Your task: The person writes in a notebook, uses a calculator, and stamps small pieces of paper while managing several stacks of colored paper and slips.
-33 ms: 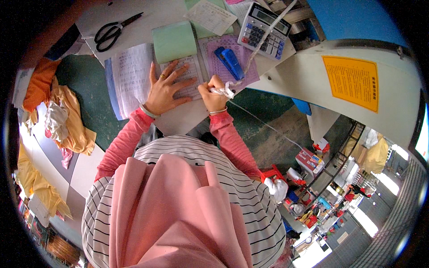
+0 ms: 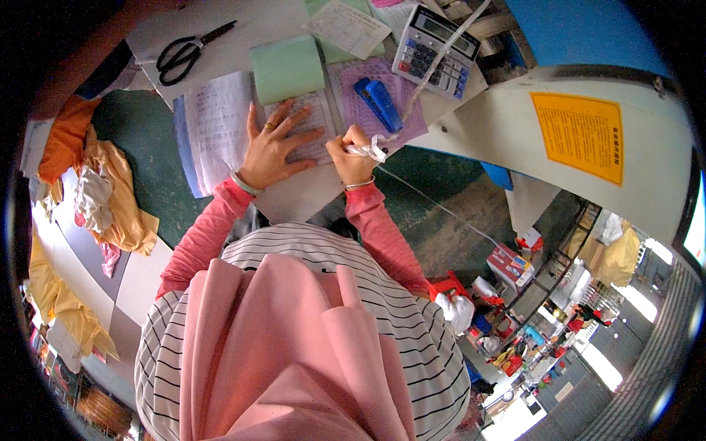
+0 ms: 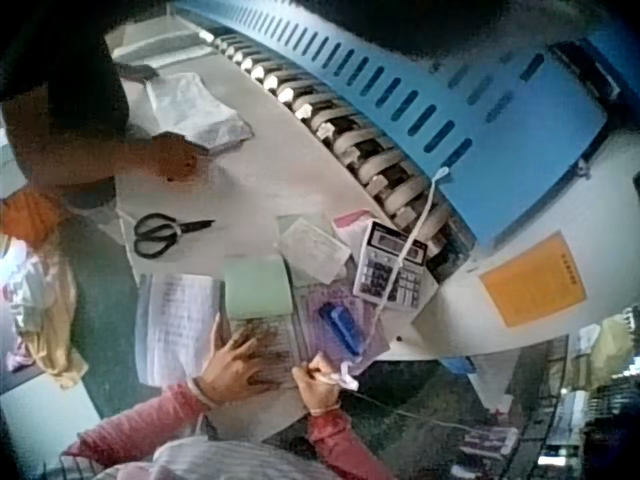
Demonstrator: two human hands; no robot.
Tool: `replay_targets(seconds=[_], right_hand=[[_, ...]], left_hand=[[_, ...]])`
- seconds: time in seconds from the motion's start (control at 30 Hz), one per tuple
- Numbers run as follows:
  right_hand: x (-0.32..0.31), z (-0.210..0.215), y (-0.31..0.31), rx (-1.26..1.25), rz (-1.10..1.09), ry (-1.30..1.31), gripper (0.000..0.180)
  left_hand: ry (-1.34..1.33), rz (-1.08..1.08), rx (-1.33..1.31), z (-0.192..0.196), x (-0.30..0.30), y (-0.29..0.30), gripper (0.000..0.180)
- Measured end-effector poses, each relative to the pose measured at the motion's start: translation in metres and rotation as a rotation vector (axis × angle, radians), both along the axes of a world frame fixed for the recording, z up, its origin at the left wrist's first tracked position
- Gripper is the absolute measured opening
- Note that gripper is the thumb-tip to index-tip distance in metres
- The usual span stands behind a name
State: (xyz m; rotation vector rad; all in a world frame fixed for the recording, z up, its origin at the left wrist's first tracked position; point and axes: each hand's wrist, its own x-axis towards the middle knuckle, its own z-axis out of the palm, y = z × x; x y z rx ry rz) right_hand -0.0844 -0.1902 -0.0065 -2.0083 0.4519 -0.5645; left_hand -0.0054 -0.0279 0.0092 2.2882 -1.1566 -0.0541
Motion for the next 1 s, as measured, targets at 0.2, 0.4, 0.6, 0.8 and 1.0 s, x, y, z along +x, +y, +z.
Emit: replay_targets(seconds=[0.2,0.4,0.6,0.8,1.0], right_hand=[[0.004,0.005,0.002,0.029,-0.069,-0.059,0.027],[0.003,0.003,0.0,-0.048,-0.025,-0.008,0.027],[0.001,-0.002,0.0,-0.004,-0.036,-0.06,0.027],[0.0,-0.006,-0.006,0.155,-0.076,-0.147,0.028],[-0.014,0.002,0.006,0.09,-0.049,-0.116,0.027]], left_hand=[[-0.011,0.005,0.004,-0.001,-0.001,-0.001,0.05],[-0.009,0.007,0.005,0.0,-0.001,-0.001,0.05],[0.002,0.0,-0.006,0.0,-0.001,-0.001,0.049],[0.007,0.0,-0.011,0.002,-0.002,-0.001,0.047],[0.071,-0.05,0.074,0.0,0.006,0.004,0.044]])
